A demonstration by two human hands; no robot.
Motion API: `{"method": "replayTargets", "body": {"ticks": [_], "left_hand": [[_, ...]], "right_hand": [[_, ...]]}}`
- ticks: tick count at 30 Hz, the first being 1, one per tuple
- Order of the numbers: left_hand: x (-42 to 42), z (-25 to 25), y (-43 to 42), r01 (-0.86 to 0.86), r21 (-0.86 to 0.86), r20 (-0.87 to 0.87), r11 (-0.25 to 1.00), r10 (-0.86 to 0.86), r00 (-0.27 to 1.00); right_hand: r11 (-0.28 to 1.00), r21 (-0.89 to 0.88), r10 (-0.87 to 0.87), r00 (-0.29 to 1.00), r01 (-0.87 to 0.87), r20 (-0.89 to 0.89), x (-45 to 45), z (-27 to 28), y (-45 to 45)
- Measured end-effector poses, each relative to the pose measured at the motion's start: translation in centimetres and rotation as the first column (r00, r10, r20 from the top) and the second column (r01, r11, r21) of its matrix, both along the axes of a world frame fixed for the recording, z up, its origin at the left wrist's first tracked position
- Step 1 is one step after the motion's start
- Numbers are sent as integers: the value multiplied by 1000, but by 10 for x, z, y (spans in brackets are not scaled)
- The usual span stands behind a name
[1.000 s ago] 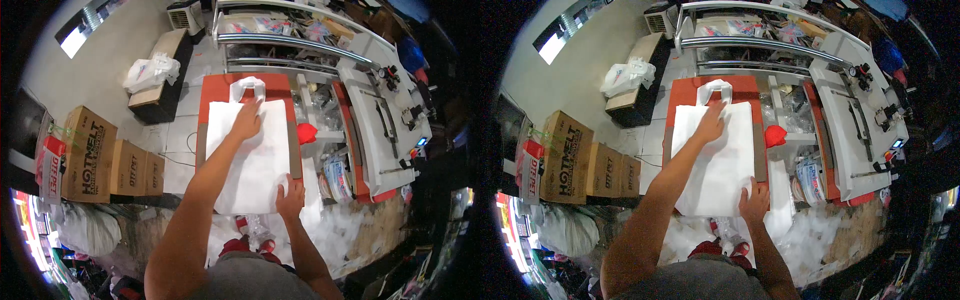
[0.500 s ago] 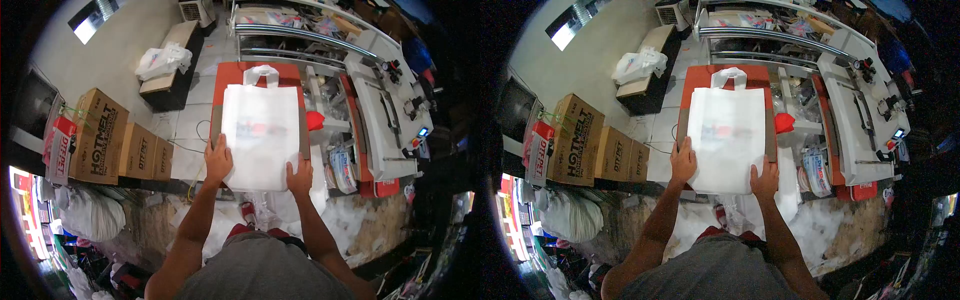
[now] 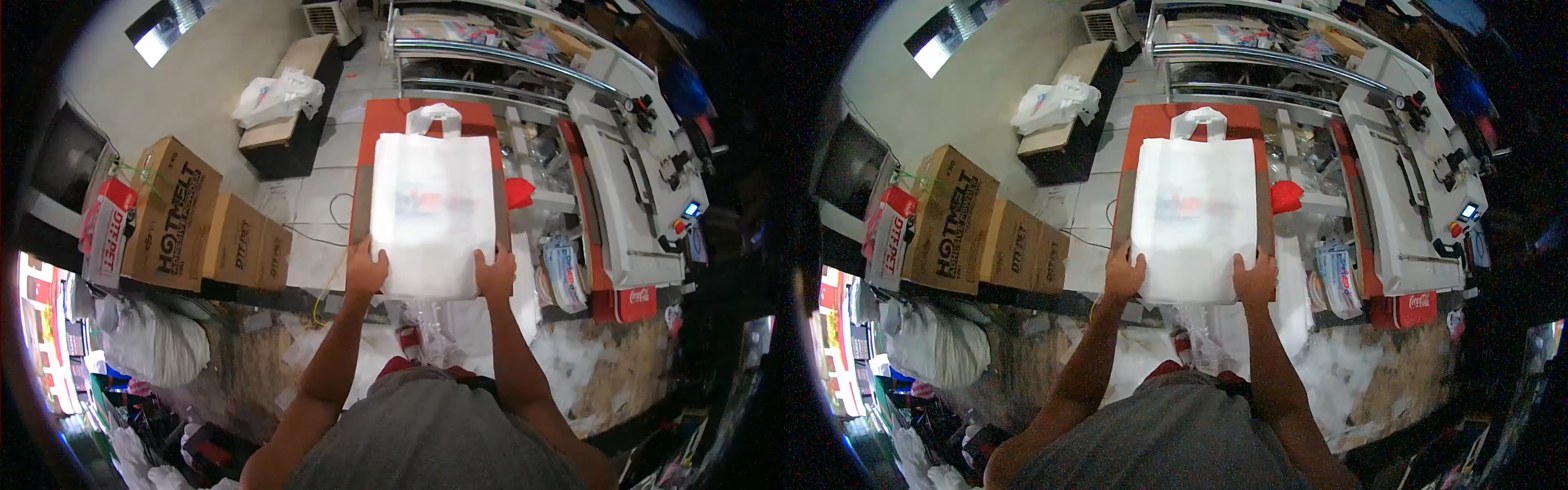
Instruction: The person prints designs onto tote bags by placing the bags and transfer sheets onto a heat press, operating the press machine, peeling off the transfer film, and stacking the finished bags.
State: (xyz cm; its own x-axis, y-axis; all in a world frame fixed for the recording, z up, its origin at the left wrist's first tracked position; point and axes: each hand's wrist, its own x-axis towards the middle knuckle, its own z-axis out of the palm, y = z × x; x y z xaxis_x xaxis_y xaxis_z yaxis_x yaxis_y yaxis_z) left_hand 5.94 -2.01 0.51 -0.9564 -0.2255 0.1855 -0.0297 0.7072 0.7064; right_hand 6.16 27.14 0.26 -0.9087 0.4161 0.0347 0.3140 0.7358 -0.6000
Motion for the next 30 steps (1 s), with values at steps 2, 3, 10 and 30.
{"method": "replayTargets", "body": {"ticks": [2, 3, 10, 30], "left_hand": [[1, -2, 2, -27, 27, -6, 999, 27, 1000], [2, -3, 2, -23, 54, -4, 998, 23, 1000], [13, 9, 5, -89, 180, 14, 980, 88, 996], [1, -10, 0, -116, 98, 10, 988, 115, 993]], "right_hand": [[999, -39, -4, 1000, 5, 21, -3, 6, 4], [997, -74, -14, 999, 18, 48, -3, 7, 5], [999, 32, 12, 999, -11, -38, 7, 2, -1], [998, 56, 11, 998, -8, -56, 5, -2, -5]]}}
